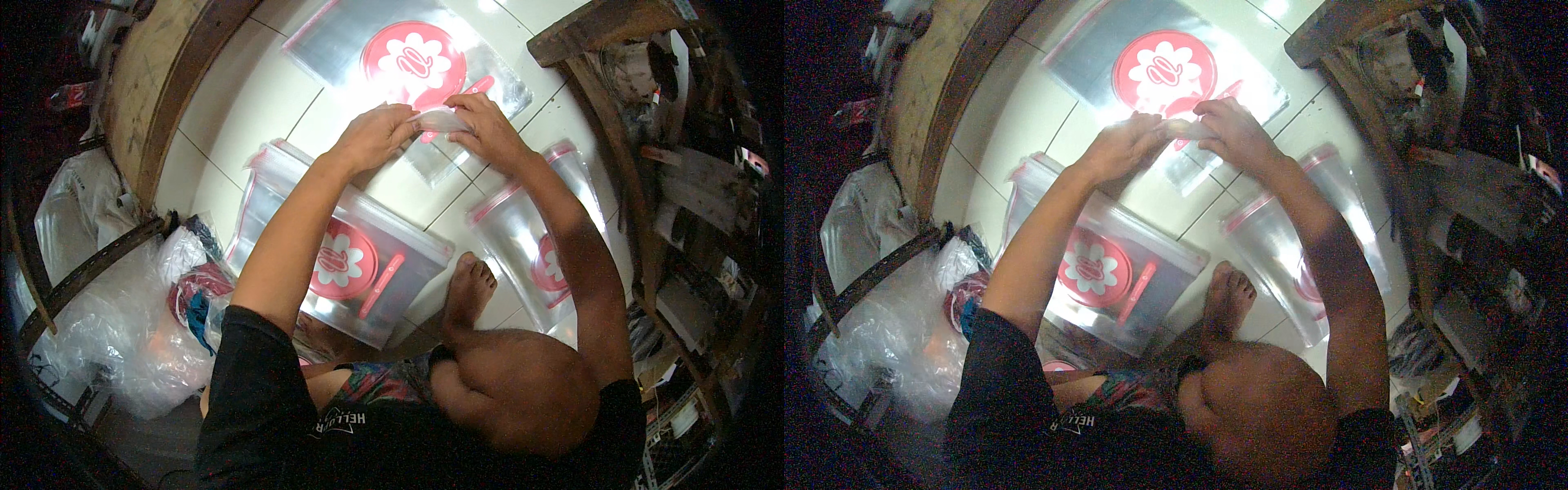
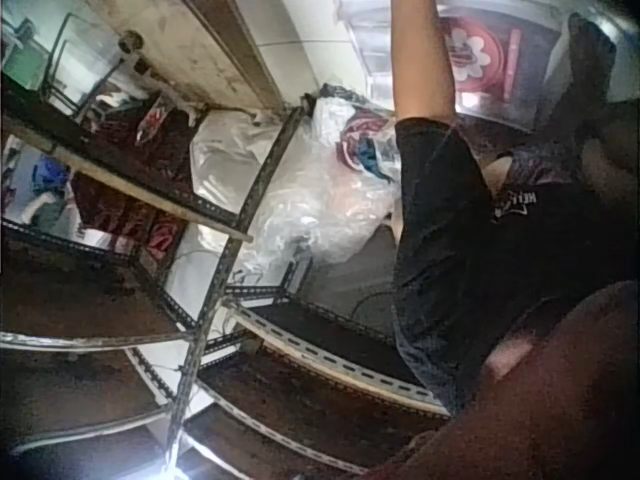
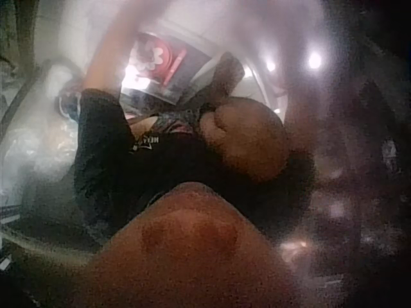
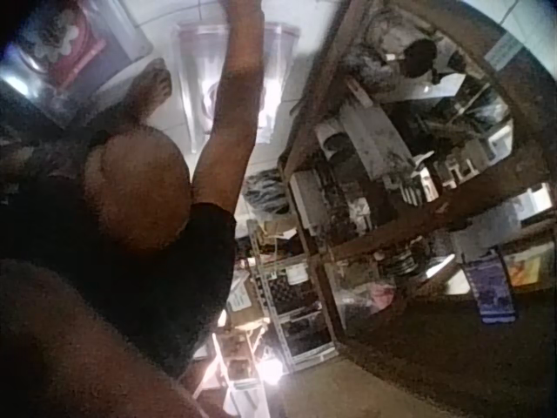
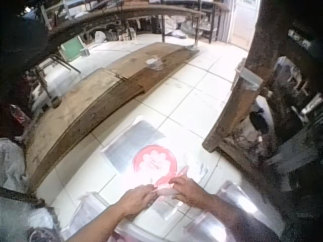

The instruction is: The person sits on the floor and repeatedly places pink plastic containers into clear zip-top bags, seals them, and stacks them on a nearby wooden shelf. The person handles the containers and bags by hand, arranging them in neat rows.

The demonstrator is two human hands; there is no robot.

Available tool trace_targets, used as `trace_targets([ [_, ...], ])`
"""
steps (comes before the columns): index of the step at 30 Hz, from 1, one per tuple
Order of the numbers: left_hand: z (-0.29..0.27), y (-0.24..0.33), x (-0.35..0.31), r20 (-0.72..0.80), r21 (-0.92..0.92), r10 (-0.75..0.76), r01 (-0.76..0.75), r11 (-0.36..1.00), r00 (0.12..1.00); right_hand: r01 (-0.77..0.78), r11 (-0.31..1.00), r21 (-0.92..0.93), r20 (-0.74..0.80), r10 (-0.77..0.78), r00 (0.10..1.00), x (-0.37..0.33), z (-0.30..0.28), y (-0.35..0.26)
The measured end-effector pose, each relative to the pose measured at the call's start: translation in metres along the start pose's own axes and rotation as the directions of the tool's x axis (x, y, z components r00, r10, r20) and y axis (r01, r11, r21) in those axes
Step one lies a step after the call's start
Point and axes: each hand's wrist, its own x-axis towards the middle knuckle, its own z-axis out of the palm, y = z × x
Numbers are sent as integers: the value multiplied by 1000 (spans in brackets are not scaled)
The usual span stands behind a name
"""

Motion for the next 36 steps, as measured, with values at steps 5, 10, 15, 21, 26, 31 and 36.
trace_targets([
  [5,6,-8,0,-82,31,52,-49,998,995,66,996,-59,32,-64,997,-4,-9,-12],
  [10,3,-4,2,-17,-7,33,-33,999,999,54,996,-67,-17,-55,998,-2,-3,-5],
  [15,4,-2,-1,-76,12,50,-49,999,996,104,991,-86,-56,-109,992,-1,-6,-12],
  [21,6,-2,-2,-106,22,55,-53,998,993,93,991,-95,-59,-99,993,2,-3,-8],
  [26,1,-6,2,3,50,-19,19,999,1000,3,993,117,-37,2,999,2,-5,-1],
  [31,3,-4,0,-88,-61,56,-61,996,995,-18,975,221,31,12,999,7,-3,16],
  [36,-3,1,-3,-64,-88,27,-33,996,998,-50,974,220,66,36,997,10,-6,16],
])
